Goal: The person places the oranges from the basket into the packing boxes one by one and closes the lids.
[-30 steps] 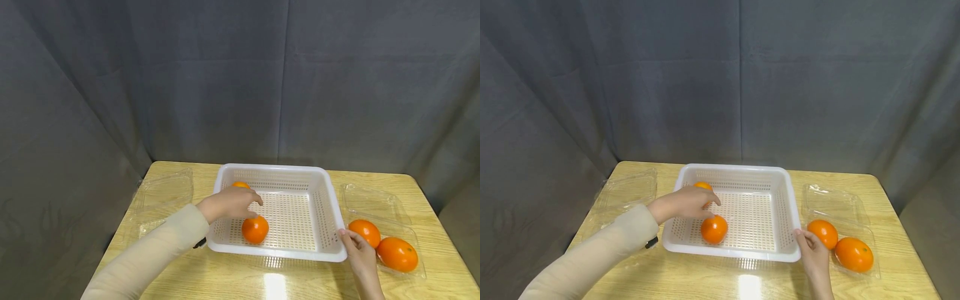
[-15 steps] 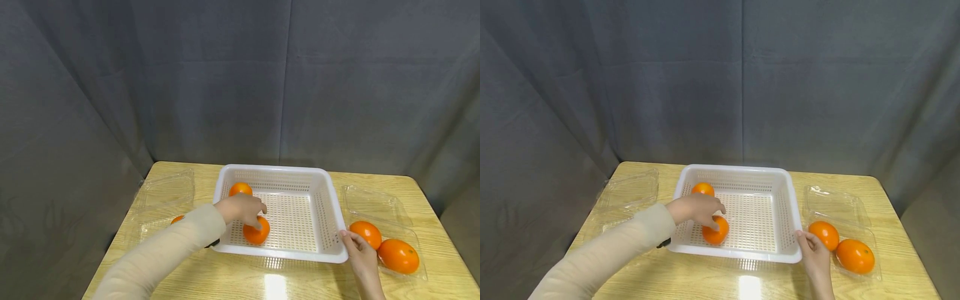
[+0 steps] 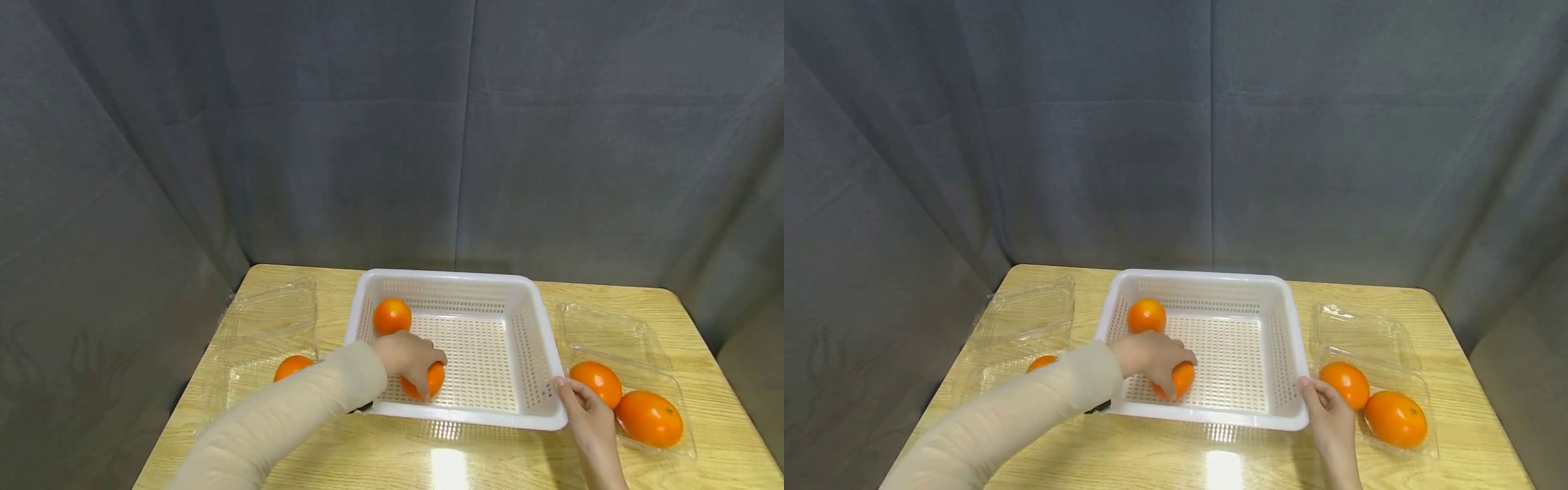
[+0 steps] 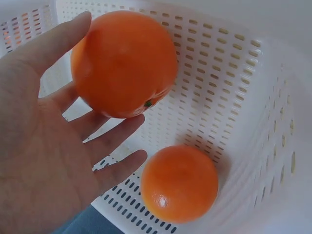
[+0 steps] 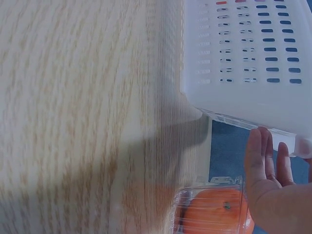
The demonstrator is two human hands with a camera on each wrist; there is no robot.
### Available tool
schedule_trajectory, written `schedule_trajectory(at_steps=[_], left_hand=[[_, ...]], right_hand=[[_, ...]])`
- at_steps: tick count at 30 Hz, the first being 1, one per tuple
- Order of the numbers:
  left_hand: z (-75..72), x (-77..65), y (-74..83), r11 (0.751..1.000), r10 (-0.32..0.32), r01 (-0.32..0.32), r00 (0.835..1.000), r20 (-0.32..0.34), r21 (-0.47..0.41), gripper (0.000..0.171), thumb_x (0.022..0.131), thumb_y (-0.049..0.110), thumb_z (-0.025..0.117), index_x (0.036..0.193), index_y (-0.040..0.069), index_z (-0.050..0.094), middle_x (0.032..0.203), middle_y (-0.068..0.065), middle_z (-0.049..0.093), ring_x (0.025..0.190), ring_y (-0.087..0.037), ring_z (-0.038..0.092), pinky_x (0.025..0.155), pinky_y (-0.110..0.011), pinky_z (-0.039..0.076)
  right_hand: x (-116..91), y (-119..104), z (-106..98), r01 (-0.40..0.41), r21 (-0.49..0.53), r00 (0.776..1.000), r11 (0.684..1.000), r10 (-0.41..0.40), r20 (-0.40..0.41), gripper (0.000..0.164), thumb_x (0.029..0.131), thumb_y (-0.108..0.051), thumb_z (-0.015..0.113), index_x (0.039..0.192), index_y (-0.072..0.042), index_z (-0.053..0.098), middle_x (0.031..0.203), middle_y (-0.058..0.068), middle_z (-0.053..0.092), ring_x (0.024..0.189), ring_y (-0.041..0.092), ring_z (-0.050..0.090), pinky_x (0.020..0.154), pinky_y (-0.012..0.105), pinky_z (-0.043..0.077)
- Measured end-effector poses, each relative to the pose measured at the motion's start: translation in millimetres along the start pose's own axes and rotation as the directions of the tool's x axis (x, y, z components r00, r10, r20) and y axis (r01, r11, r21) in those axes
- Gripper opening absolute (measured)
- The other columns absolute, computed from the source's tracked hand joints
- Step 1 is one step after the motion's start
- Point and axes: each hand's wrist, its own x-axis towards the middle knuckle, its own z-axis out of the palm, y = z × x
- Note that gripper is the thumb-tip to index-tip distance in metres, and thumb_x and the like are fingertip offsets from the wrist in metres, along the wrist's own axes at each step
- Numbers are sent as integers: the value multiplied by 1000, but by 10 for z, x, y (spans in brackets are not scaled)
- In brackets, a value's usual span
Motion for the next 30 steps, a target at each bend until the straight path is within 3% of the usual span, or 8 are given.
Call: schedule_trajectory(at_steps=[8, 18, 26, 30], left_hand=[[12, 43, 27, 1000, -11, 11, 1000, 14, 19, 64, 77, 34, 83, 135, 34, 57, 114, 11, 58, 90, -11, 53, 80, -28, 45], [38, 47, 16, 999, -20, 20, 999, 27, -35, 65, 76, 28, 84, 135, 33, 58, 108, 10, 58, 87, -12, 52, 75, -28, 45], [80, 57, 7, 998, 69, -69, 996, -53, 9, 67, 75, 30, 84, 136, 31, 57, 118, 8, 60, 86, -11, 53, 77, -27, 46], [46, 46, -2, 993, 113, -109, 987, -117, 33, 69, 78, 36, 84, 140, 29, 54, 128, 6, 58, 97, -12, 57, 85, -28, 46]], right_hand=[[8, -2, 3, 2, 24, 1000, 1000, -2, -3, 61, 99, -43, 58, 131, 8, 52, 95, -2, 69, 75, -3, 59, 66, 17, 52], [7, -13, 18, 8, 46, 1000, 999, -7, -10, 56, 99, -40, 59, 129, 8, 54, 94, -5, 69, 76, -4, 60, 67, 17, 52], [-6, -17, 14, 10, 11, 1000, 1000, -10, 2, 60, 100, -42, 56, 133, 9, 52, 102, 4, 71, 76, -4, 60, 67, 17, 52], [-9, -9, 5, 5, 5, 1000, 1000, -5, -1, 61, 100, -42, 56, 134, 9, 52, 100, 4, 71, 75, -3, 60, 66, 17, 52]])
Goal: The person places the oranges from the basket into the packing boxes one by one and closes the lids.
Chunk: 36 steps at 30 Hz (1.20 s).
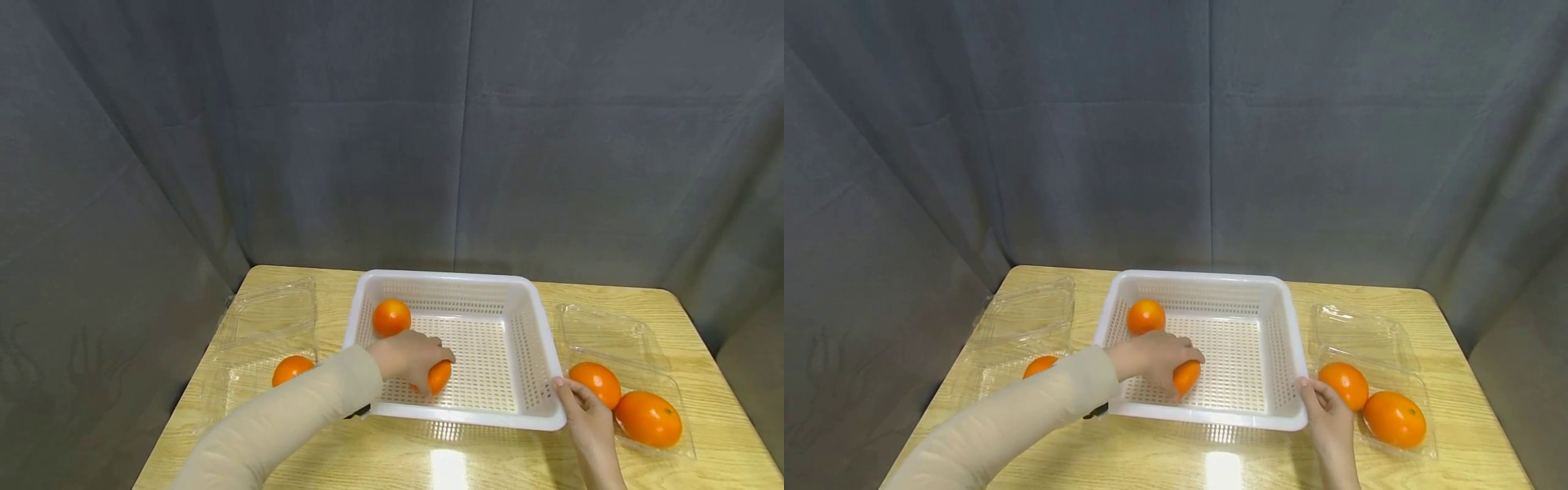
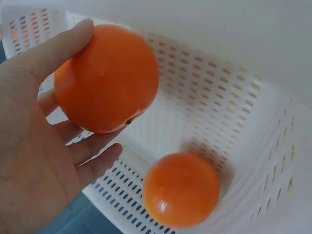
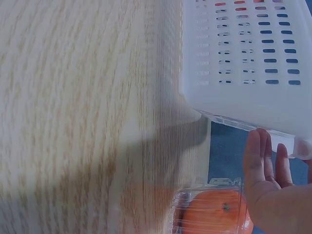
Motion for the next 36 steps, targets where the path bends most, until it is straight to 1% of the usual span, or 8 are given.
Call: schedule_trajectory(at_steps=[4, 5, 12, 19, 23, 30, 33, 36], left_hand=[[-59, -27, -24, 1000, 19, -18, 998, -55, 7, 70, 81, 40, 81, 143, 28, 51, 134, 4, 56, 105, -13, 58, 91, -30, 45], [-72, -35, -32, 1000, 23, -22, 998, -65, 7, 70, 82, 41, 81, 144, 28, 50, 134, 3, 56, 103, -13, 58, 91, -30, 46], [-112, -101, -104, 999, 37, -39, 994, -106, -16, 72, 82, 43, 80, 146, 29, 48, 139, 2, 53, 110, -15, 58, 93, -32, 46], [-121, -208, -210, 998, 46, -53, 987, -154, -42, 72, 83, 43, 80, 145, 26, 49, 140, 1, 52, 112, -18, 58, 94, -35, 48], [-141, -292, -252, 997, 53, -62, 980, -194, -40, 71, 82, 43, 80, 145, 26, 50, 139, 1, 53, 112, -19, 58, 94, -36, 48], [-148, -449, -328, 998, 64, -68, 968, -244, -9, 70, 81, 44, 81, 142, 25, 52, 136, 2, 55, 114, -21, 58, 96, -38, 48], [-145, -525, -366, 998, 54, -63, 964, -260, -25, 71, 81, 43, 82, 142, 24, 52, 137, 1, 55, 117, -23, 57, 98, -41, 46], [-147, -607, -407, 997, 43, -60, 956, -290, -48, 72, 80, 44, 82, 141, 24, 52, 137, 1, 55, 115, -24, 57, 96, -42, 46]], right_hand=[[3, 7, -1, -4, 12, 1000, 1000, 4, -1, 61, 100, -42, 57, 133, 9, 51, 98, 3, 71, 75, -2, 60, 66, 17, 52], [4, 9, -1, -5, 14, 1000, 1000, 5, -1, 61, 100, -42, 57, 133, 9, 51, 99, 3, 71, 75, -2, 60, 66, 17, 52], [4, 5, 3, -2, 15, 1000, 1000, 2, -1, 61, 100, -42, 57, 133, 9, 52, 100, 3, 70, 75, -3, 60, 67, 17, 52], [-6, -3, 12, 9, 12, 1000, 1000, -9, -9, 59, 101, -40, 56, 132, 10, 53, 99, 3, 71, 75, -3, 60, 67, 17, 52], [5, -1, 10, 14, 3, 1000, 1000, -14, -9, 59, 101, -41, 56, 131, 10, 53, 100, 5, 71, 75, -3, 60, 66, 17, 52], [7, -3, 5, 11, 23, 1000, 1000, -10, -21, 56, 100, -39, 57, 130, 10, 54, 94, -1, 70, 74, -3, 60, 66, 16, 52], [6, -1, 0, 1, 22, 1000, 1000, -1, -7, 60, 100, -41, 57, 131, 10, 52, 97, 1, 71, 75, -3, 60, 67, 17, 52], [5, 3, -3, -3, 15, 1000, 1000, 3, -2, 62, 100, -43, 57, 132, 9, 52, 99, 2, 71, 75, -3, 60, 67, 17, 52]])
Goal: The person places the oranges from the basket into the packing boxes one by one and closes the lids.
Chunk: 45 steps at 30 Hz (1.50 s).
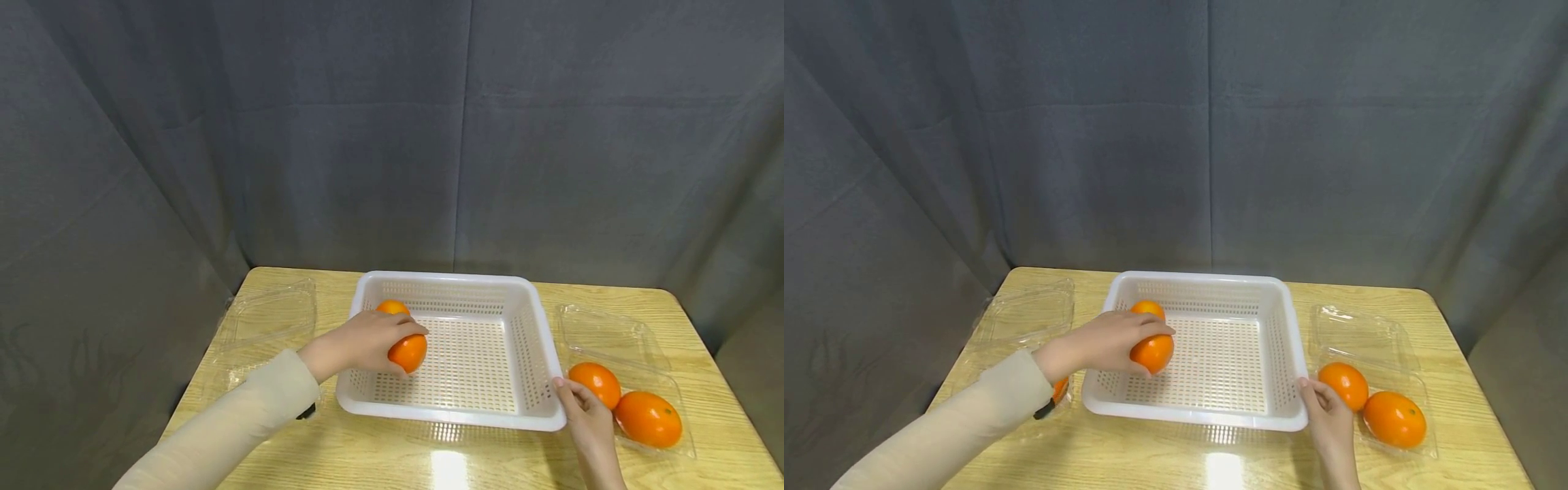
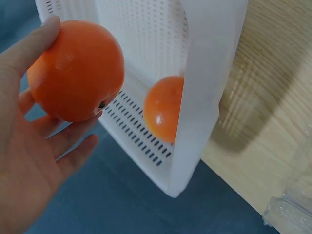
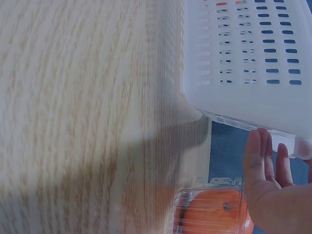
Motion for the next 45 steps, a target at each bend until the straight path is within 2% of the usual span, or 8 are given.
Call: schedule_trajectory(at_steps=[5, 12, 23, 34, 45], left_hand=[[-75, -141, -47, 1000, -19, 18, 999, -51, -19, 73, 79, 47, 82, 142, 24, 52, 140, -1, 53, 118, -25, 55, 96, -45, 46], [-127, -323, -76, 998, -36, 30, 995, -92, -63, 73, 79, 41, 84, 141, 23, 53, 138, -1, 53, 117, -25, 56, 97, -46, 45], [-125, -592, -160, 994, -77, 64, 987, -145, -91, 74, 79, 38, 85, 143, 24, 51, 138, 0, 54, 115, -22, 57, 100, -46, 43], [-56, -856, -235, 990, -113, 97, 980, -166, -103, 70, 78, 38, 85, 139, 19, 54, 135, -1, 56, 113, -25, 58, 95, -50, 45], [-75, -1107, -351, 971, -224, 198, 951, -214, -137, 71, 76, 42, 85, 138, 19, 57, 134, -3, 57, 109, -29, 60, 91, -52, 48]], right_hand=[[3, -4, 7, 7, 12, 1000, 1000, -7, -9, 59, 100, -41, 58, 130, 10, 53, 94, -2, 71, 74, -2, 61, 66, 18, 52], [3, -4, 18, 11, 43, 1000, 999, -11, -13, 55, 100, -36, 60, 128, 10, 54, 87, -6, 69, 73, -1, 61, 65, 18, 53], [-5, -12, 11, 35, -10, 999, 999, -35, -22, 53, 101, -35, 58, 128, 11, 55, 94, 1, 71, 73, -2, 60, 65, 18, 52], [-12, -28, 22, 25, 25, 999, 999, -25, -26, 50, 100, -35, 60, 126, 8, 56, 86, -7, 68, 73, 0, 61, 65, 19, 53], [-3, -18, 17, 31, 29, 999, 999, -30, -16, 52, 101, -34, 58, 128, 10, 54, 91, -3, 69, 74, -1, 61, 65, 18, 53]])
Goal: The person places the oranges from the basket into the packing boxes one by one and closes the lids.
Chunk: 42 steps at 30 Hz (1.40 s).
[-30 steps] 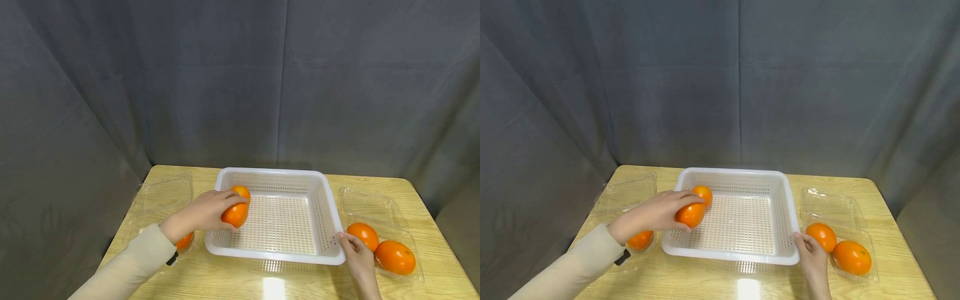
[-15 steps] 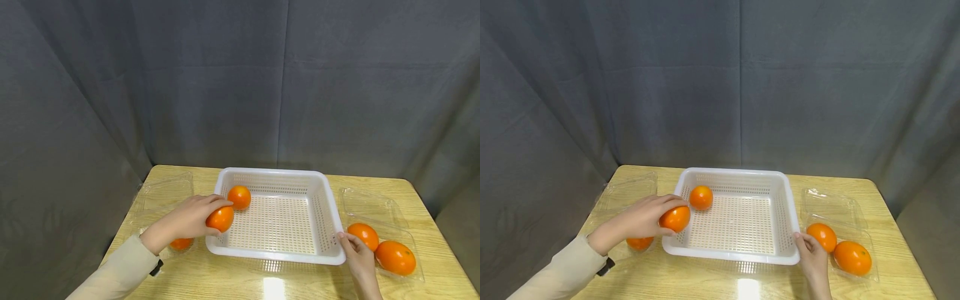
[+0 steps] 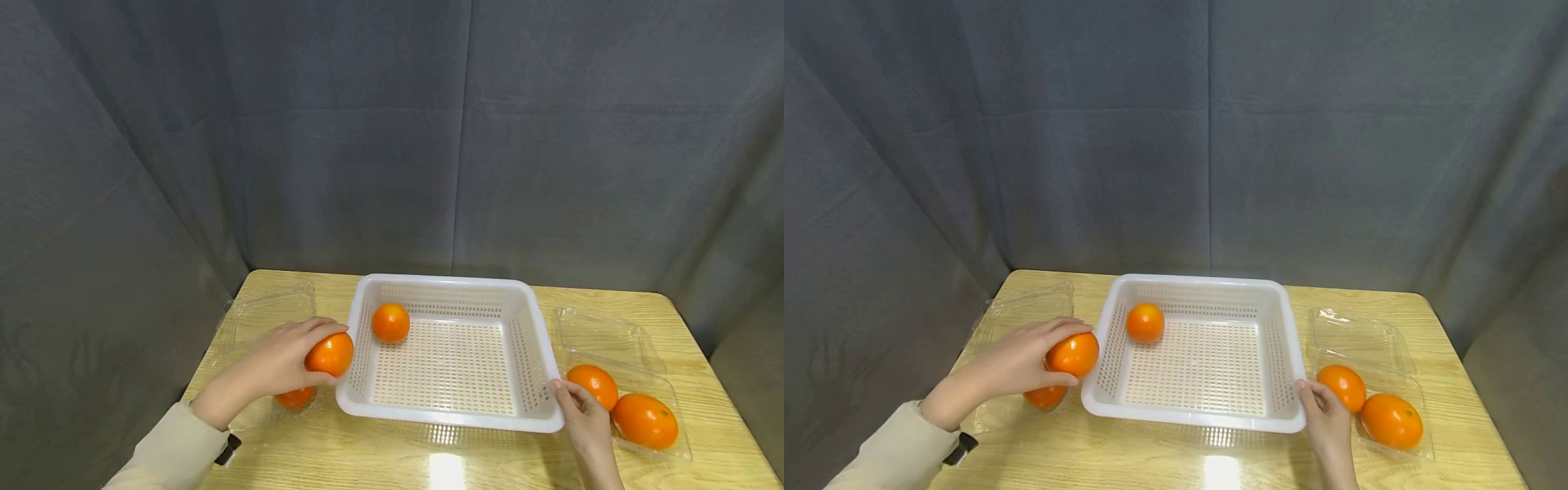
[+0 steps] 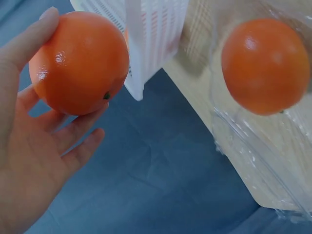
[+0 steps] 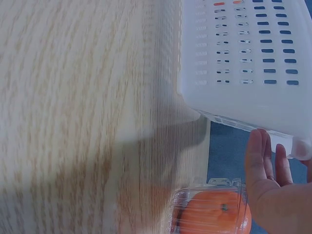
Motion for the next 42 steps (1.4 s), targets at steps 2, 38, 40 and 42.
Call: schedule_trajectory(at_steps=[2, 38, 40, 42], left_hand=[[-7, -37, -29, 1000, -10, 10, 1000, -11, 0, 71, 76, 42, 85, 138, 19, 57, 133, -3, 58, 109, -30, 61, 91, -52, 48], [83, -716, -589, 979, -186, 177, 978, -92, -101, 72, 69, 31, 91, 132, 16, 59, 130, -6, 60, 102, -25, 63, 79, -44, 53], [85, -746, -622, 978, -196, 188, 977, -89, -94, 74, 69, 36, 91, 133, 15, 59, 131, -7, 59, 103, -26, 63, 78, -45, 53], [86, -769, -648, 976, -208, 201, 974, -86, -89, 76, 69, 41, 90, 133, 16, 59, 131, -8, 59, 104, -27, 63, 76, -45, 53]], right_hand=[[-4, 4, -3, 0, -6, 1000, 1000, 0, -4, 52, 101, -34, 57, 129, 10, 54, 92, -1, 70, 74, -1, 61, 65, 18, 53], [-12, 10, 3, 6, -45, 1000, 999, -7, -19, 57, 101, -39, 57, 129, 11, 54, 91, 1, 69, 73, -1, 60, 64, 18, 52], [-10, 10, 4, 5, -42, 1000, 999, -6, -22, 56, 101, -38, 57, 129, 10, 55, 90, 1, 69, 73, -1, 60, 64, 18, 53], [-5, 14, 3, 11, -43, 1000, 999, -12, -17, 57, 101, -38, 57, 129, 11, 54, 89, 0, 69, 72, -1, 60, 64, 18, 53]])
